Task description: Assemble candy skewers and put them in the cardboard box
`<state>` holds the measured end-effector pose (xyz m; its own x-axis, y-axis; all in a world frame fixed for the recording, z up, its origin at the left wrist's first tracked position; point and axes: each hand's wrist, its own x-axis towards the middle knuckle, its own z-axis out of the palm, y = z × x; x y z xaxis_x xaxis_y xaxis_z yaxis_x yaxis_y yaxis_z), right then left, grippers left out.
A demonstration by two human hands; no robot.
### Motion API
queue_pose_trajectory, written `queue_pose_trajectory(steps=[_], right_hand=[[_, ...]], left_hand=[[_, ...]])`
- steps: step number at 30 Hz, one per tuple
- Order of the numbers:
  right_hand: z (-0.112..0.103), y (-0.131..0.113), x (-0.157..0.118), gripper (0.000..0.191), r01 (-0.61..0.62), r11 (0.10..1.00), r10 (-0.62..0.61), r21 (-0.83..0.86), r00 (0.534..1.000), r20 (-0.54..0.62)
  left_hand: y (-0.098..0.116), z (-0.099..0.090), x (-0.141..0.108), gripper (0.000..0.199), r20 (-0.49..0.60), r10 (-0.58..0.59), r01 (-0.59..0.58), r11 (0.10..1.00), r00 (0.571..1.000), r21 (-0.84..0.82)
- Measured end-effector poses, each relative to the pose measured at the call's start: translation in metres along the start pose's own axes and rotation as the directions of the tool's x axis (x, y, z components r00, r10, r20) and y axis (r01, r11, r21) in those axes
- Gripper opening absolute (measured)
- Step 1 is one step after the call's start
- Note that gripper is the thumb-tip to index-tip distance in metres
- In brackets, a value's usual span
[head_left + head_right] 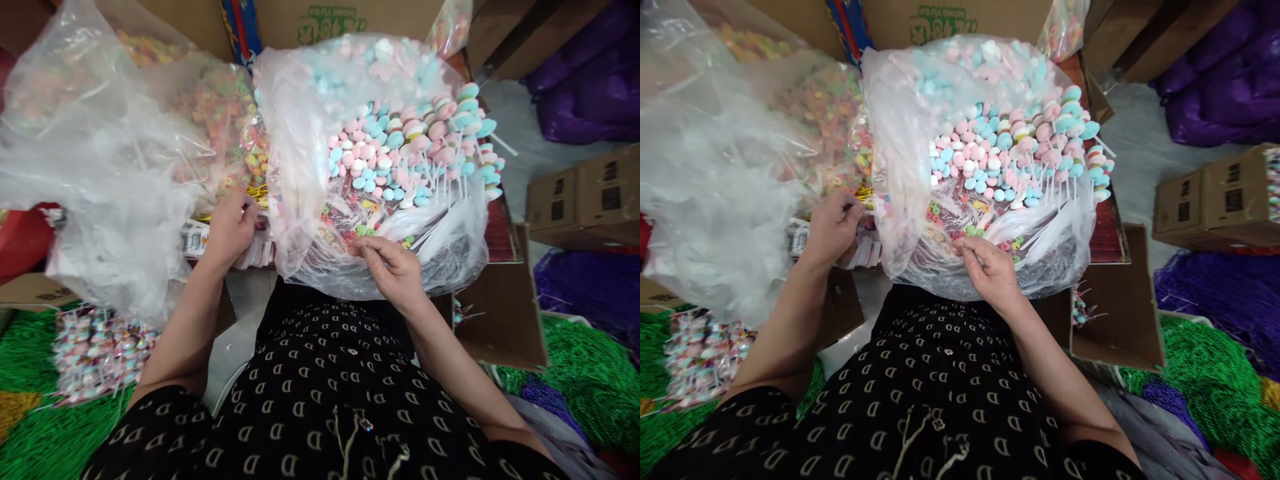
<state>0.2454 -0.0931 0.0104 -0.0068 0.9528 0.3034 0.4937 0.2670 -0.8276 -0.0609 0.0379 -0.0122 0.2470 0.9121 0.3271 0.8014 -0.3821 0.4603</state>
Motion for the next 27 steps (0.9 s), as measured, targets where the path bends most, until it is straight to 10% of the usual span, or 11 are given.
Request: queue_pose_trajectory(steps=[4,9,15,20,27], right_hand=[[0.014,-0.014,0.024,0.036,-0.199,0.946,0.192,0.256,0.98,0.052],[0.026,-0.013,0.053,0.068,-0.249,0.886,0.229,0.392,0.969,0.097],[0.007,-0.005,0.04,0.042,-0.3,0.84,0.32,0.452,0.947,0.033],[-0.006,-0.008,0.03,0.048,-0.202,0.931,0.246,0.303,0.962,-0.116],[-0.013,0.003,0.028,0.054,-0.259,0.9,0.332,0.351,0.928,-0.168]], left_hand=[[0.043,-0.006,-0.009,0.018,-0.144,0.143,-0.183,0.931,0.979,-0.316],[0.102,0.004,-0.017,0.025,-0.048,0.209,-0.197,0.785,0.977,-0.587],[0.125,0.028,-0.018,0.027,0.115,0.081,0.057,0.511,0.99,-0.857],[0.135,0.039,-0.006,0.041,0.462,0.149,0.428,0.212,0.874,-0.879],[0.137,0.04,0.002,0.034,0.621,0.151,0.593,0.191,0.769,-0.782]])
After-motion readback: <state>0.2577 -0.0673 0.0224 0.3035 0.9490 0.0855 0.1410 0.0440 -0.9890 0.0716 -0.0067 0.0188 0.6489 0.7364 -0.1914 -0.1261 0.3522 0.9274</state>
